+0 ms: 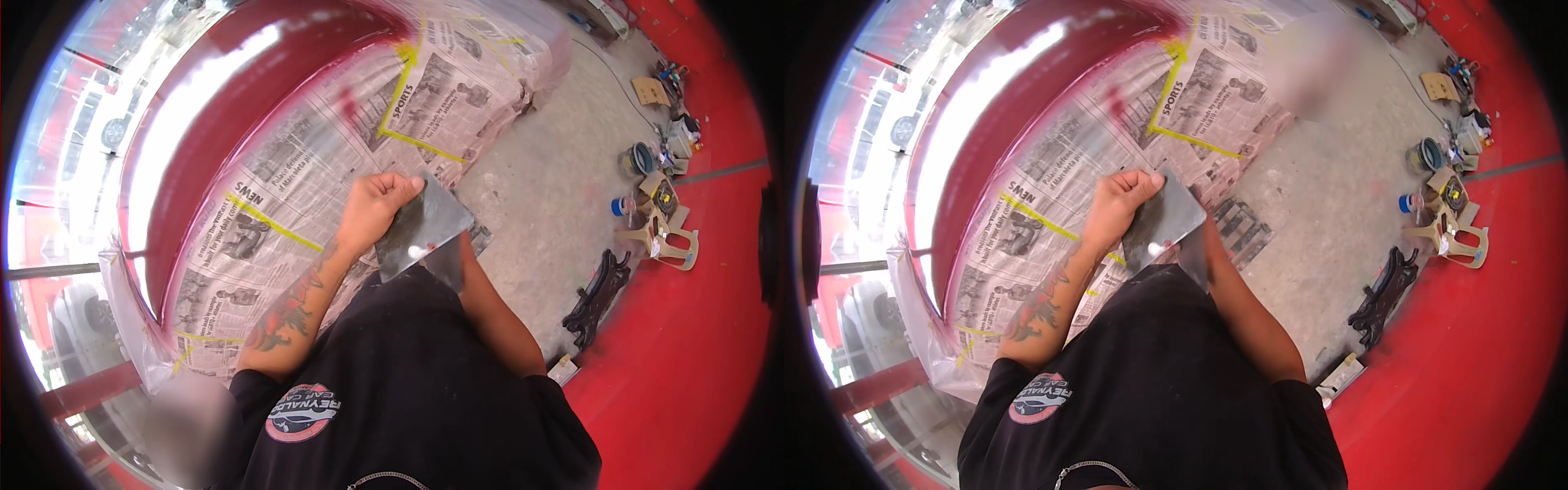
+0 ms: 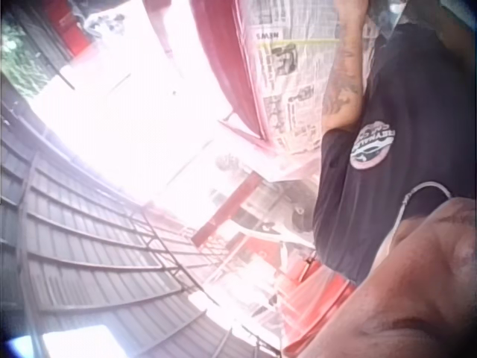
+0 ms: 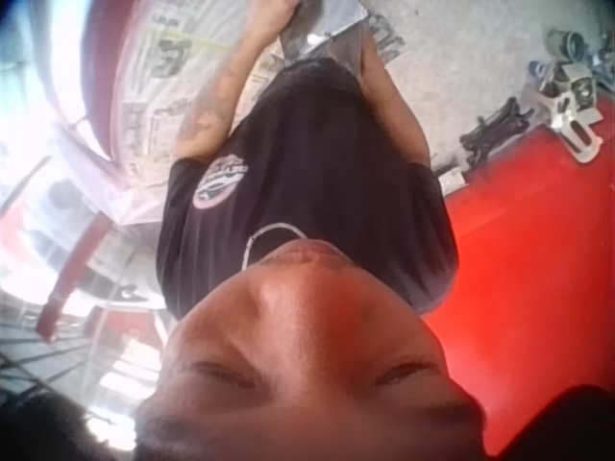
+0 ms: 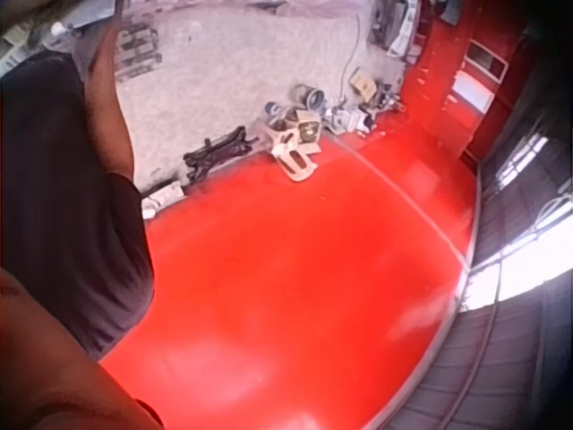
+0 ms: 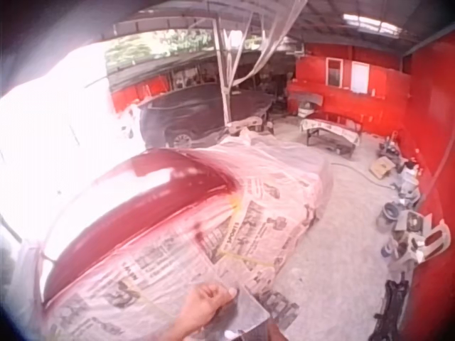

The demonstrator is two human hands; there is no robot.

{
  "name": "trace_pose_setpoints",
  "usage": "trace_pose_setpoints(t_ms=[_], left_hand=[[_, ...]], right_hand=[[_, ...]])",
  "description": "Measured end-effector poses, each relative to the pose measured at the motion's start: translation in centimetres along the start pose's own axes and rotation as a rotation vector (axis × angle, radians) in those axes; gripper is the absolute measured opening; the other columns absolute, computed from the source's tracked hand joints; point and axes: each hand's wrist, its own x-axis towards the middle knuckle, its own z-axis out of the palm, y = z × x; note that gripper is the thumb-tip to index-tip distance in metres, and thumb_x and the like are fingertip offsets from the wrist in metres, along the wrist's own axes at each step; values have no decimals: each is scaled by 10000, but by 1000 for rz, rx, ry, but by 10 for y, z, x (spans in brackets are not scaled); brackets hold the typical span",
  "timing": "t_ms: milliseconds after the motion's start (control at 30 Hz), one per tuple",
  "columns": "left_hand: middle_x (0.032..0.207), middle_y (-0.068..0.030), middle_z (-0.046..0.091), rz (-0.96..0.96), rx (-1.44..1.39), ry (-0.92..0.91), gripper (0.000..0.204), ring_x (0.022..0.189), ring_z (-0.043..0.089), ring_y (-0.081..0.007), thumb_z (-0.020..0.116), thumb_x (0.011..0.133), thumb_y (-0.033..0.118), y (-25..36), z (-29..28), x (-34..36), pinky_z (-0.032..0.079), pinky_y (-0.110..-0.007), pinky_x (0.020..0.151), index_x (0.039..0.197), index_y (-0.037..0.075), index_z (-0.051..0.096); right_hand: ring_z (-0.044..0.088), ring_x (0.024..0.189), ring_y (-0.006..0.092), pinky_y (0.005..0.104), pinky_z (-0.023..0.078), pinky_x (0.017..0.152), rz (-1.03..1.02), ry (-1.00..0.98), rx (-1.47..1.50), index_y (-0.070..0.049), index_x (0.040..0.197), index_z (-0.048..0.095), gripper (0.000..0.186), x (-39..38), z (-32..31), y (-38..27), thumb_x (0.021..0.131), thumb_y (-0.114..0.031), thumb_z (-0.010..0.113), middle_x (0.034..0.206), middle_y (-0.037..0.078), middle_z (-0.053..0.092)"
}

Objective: Applying and smoothing body filler on a car part covered in masking newspaper.

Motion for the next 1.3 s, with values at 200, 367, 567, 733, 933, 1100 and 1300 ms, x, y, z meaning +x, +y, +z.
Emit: trace_pose_setpoints(t_ms=[200, 367, 567, 733, 933, 1100, 1300], left_hand=[[623, 10, 621, -48, 366, -339, 325, 535, 534, -77, 765, 833, 309, -17, 5, -11, 419, -282, 522, 710, 25, 667], [695, -34, 637, 122, 720, -312, 254, 596, 559, -89, 787, 800, 209, -6, 25, -20, 441, -308, 572, 783, -18, 675], [661, -5, 621, 197, 463, -148, 256, 609, 544, -55, 766, 840, 240, -21, 28, -19, 439, -279, 566, 801, 6, 671], [637, 32, 584, 134, 298, 29, 297, 586, 498, -47, 739, 872, 291, -11, 12, -8, 408, -261, 542, 784, 17, 665], [625, 53, 576, -11, 206, 241, 309, 538, 436, -28, 711, 899, 297, -43, -46, -2, 340, -238, 489, 773, 20, 661], [625, 23, 603, -20, 331, 237, 305, 542, 480, -34, 720, 887, 288, -38, -45, -4, 371, -245, 495, 767, 13, 660], [644, -29, 653, 64, 401, 216, 294, 557, 558, -81, 714, 873, 288, -25, -52, -2, 430, -283, 528, 805, 3, 691]], right_hand=[[516, 669, 251, 362, 482, 525, 46, -577, 622, -48, 1305, 487, 450, 35, -22, -42, 1006, -378, 425, 933, 173, 579], [507, 654, 213, 310, 430, 483, -17, -676, 441, -54, 1322, 461, 471, 50, -30, -38, 995, -392, 454, 914, 144, 577], [520, 643, 153, 299, 461, 551, -76, -152, 164, -72, 1195, 544, 379, 11, 21, -16, 997, -391, 491, 823, 52, 588], [625, 845, 173, 327, 523, 779, -68, -167, 247, -12, 1134, 585, 292, 31, -17, -17, 1012, -261, 495, 947, 64, 651], [599, 1051, 189, 343, 474, 950, -432, 251, 53, 30, 1200, 552, 268, -14, 3, -53, 966, -99, 571, 1130, 98, 628], [611, 1022, 177, 329, 488, 894, -655, 138, -403, 11, 1233, 541, 312, -38, 6, -39, 976, -160, 585, 1102, 94, 640], [631, 918, 273, 356, 490, 845, -529, -152, -1184, -37, 1169, 613, 307, -38, -11, -55, 879, -118, 669, 1010, 118, 642]])
